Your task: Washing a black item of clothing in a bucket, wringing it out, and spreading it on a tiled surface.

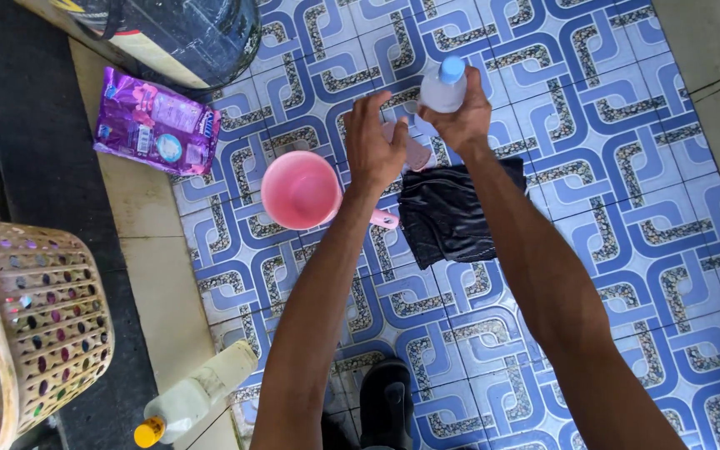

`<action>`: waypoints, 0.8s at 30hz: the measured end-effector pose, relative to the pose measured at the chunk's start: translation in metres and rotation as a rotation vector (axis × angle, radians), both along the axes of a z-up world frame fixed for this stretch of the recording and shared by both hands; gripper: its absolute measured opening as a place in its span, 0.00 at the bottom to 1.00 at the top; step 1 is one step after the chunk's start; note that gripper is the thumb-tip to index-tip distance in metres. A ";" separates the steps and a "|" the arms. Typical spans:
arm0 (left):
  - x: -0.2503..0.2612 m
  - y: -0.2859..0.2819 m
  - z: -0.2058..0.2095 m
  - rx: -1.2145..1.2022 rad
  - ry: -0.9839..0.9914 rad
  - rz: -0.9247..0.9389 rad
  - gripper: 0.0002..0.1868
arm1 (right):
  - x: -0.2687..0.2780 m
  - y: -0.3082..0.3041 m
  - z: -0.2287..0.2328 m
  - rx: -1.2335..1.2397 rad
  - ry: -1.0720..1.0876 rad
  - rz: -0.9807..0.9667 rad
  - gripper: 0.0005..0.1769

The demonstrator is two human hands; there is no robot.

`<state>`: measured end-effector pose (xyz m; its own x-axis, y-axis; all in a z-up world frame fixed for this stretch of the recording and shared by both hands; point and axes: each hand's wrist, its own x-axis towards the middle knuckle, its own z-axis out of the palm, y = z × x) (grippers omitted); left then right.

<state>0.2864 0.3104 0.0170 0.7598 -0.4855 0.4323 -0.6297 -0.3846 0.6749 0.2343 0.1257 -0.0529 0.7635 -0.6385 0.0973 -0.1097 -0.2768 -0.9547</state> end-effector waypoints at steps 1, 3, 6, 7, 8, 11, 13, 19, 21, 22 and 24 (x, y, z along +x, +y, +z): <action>-0.003 -0.008 -0.002 -0.004 0.000 -0.011 0.26 | -0.009 0.005 0.004 -0.004 0.000 -0.011 0.45; -0.011 -0.024 -0.004 0.000 0.079 -0.096 0.29 | -0.028 0.013 0.015 -0.236 -0.095 -0.085 0.45; -0.019 -0.047 -0.018 -0.065 -0.011 -0.203 0.36 | -0.052 0.019 0.047 -0.242 -0.110 -0.081 0.42; -0.023 -0.054 -0.003 -0.070 -0.016 -0.216 0.36 | -0.058 0.016 0.055 -0.248 -0.113 -0.094 0.42; -0.029 -0.061 0.011 -0.044 0.042 -0.228 0.39 | -0.065 0.013 0.064 -0.311 -0.076 -0.068 0.42; -0.046 -0.082 0.049 -0.050 0.073 -0.293 0.41 | -0.092 -0.004 0.075 -0.395 -0.039 -0.060 0.41; -0.059 -0.099 0.068 -0.085 0.042 -0.348 0.40 | -0.116 -0.016 0.091 -0.418 -0.043 -0.081 0.40; -0.100 -0.149 0.099 -0.132 0.327 -0.372 0.32 | -0.205 -0.060 0.120 -0.329 -0.007 0.081 0.64; -0.114 -0.169 0.081 -0.209 0.563 -0.359 0.30 | -0.233 -0.073 0.118 -0.303 0.201 0.018 0.62; -0.120 -0.172 0.081 -0.207 0.566 -0.368 0.30 | -0.240 -0.082 0.123 -0.302 0.205 0.010 0.62; -0.129 -0.174 0.082 -0.171 1.062 -0.233 0.37 | -0.251 -0.095 0.134 -0.335 0.507 0.065 0.60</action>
<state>0.1571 0.1359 0.0985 0.6820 -0.6614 -0.3121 0.2579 -0.1819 0.9489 -0.0164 0.0303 0.0808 0.8035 -0.5868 -0.1007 -0.5004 -0.5741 -0.6481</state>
